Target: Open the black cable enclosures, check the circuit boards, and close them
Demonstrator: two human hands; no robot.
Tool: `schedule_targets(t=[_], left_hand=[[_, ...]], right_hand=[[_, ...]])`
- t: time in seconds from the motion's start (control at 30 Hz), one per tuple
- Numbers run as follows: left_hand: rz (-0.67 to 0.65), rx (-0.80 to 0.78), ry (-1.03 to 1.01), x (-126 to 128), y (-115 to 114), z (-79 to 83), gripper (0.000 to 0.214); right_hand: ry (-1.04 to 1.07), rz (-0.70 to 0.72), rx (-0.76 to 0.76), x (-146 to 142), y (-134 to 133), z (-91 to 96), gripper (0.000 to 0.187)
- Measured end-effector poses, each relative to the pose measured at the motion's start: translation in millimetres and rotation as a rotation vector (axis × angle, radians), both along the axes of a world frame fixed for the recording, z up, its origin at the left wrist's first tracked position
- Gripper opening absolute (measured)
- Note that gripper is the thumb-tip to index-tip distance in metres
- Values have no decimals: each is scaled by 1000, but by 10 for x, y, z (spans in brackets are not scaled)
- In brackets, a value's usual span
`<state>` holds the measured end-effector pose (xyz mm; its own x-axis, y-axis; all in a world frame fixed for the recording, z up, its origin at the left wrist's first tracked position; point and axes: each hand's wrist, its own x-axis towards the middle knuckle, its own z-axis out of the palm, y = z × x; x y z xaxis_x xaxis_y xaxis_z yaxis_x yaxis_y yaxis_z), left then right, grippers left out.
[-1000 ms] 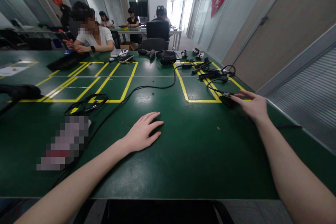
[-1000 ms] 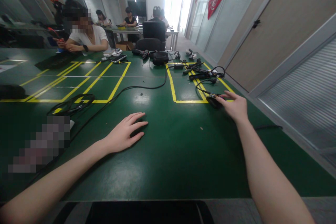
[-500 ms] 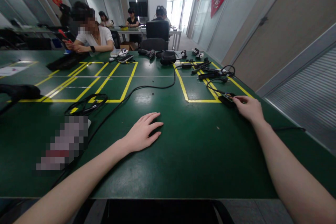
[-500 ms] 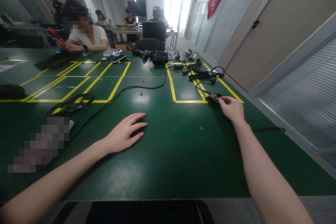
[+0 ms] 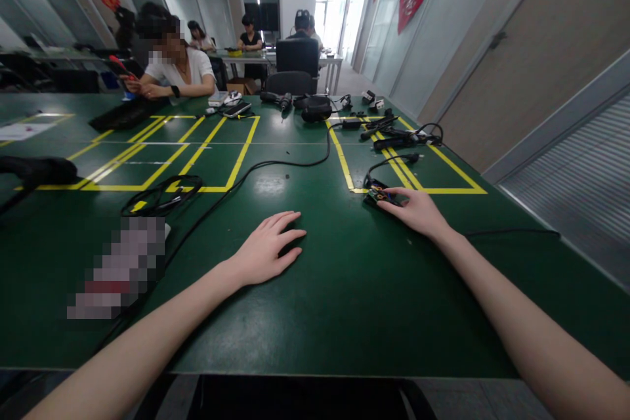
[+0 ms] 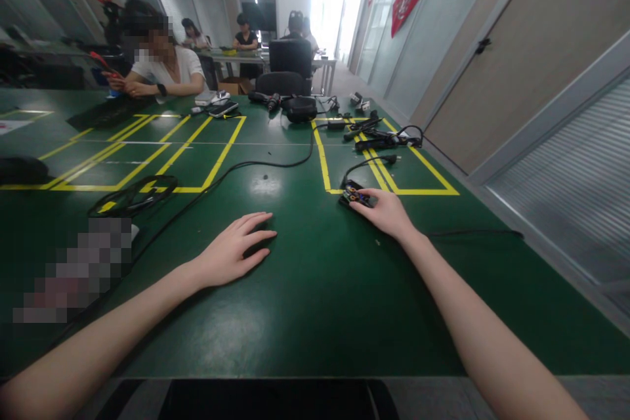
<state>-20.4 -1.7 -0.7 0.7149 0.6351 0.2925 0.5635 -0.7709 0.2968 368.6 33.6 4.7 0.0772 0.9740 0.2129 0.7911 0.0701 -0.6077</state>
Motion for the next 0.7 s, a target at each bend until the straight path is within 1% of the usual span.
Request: schedule_targets(t=[0.07, 0.13, 0.23, 0.33, 0.4, 0.47, 0.53, 0.6, 0.7], left_hand=[[4, -5, -6, 1, 1, -4, 31], [2, -9, -24, 6, 0, 3, 33], [-36, 10, -102, 20, -8, 48, 38], [-167, 42, -205, 39, -31, 124, 39], [-239, 19, -215, 56, -55, 164, 37], [-290, -21, -205, 76, -82, 181, 39], [-312, -37, -177, 92, -107, 174, 42], [-292, -27, -145, 99, -124, 152, 45], [-209, -32, -89, 93, -131, 118, 55]], right_hand=[[53, 129, -35, -222, -86, 17, 52], [107, 290, -78, -460, -193, 33, 50], [169, 557, -104, -803, -379, 48, 39], [224, 835, -76, -1069, -565, 57, 32], [222, 950, -75, -1175, -661, 59, 31], [209, 999, -56, -1224, -721, 58, 30], [205, 1003, -2, -1229, -746, 55, 29], [209, 989, 63, -1210, -744, 53, 30], [192, 936, 141, -1174, -712, 37, 30]])
